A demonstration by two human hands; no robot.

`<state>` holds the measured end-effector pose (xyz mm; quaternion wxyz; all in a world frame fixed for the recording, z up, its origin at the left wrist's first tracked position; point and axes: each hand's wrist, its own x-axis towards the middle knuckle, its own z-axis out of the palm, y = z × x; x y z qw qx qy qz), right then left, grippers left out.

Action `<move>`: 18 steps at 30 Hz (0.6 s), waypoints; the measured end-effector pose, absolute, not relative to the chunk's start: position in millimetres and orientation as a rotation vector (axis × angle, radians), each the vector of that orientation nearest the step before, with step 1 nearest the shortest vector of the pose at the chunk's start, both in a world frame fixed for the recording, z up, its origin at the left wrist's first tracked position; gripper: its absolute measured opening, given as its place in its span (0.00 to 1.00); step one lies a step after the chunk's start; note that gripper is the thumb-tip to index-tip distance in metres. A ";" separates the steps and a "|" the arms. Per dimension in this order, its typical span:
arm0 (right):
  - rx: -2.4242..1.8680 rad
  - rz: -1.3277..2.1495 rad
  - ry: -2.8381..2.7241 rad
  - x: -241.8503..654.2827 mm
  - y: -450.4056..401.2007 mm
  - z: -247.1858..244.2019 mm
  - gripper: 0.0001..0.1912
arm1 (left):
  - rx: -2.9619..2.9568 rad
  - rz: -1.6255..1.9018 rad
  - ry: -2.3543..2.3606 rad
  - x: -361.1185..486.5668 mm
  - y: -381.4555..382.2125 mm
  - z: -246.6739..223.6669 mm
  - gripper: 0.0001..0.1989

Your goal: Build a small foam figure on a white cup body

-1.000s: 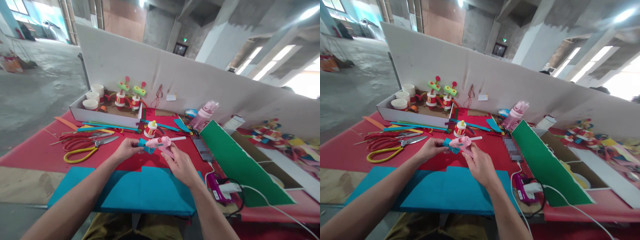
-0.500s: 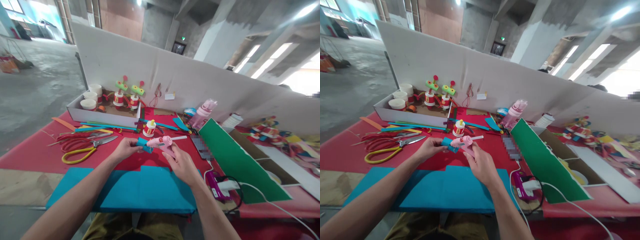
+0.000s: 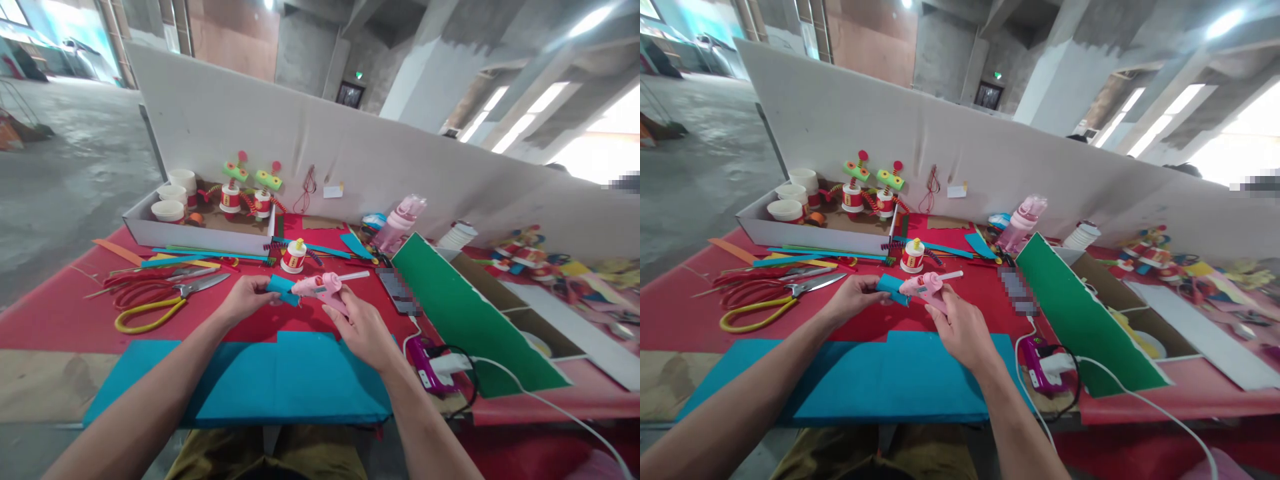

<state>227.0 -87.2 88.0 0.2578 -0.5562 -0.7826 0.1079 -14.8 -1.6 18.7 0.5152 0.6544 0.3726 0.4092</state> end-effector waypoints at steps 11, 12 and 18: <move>-1.529 0.285 -2.090 230.6 -88.9 88.1 0.18 | 1.579 0.986 0.893 -14.8 -1.6 17.1 0.10; -1.528 0.285 -2.088 230.9 -89.3 88.3 0.18 | 1.573 0.983 0.899 -14.7 -1.9 17.8 0.10; -1.521 0.284 -2.076 230.9 -91.3 87.1 0.18 | 1.540 0.979 0.935 -15.2 -0.6 16.5 0.10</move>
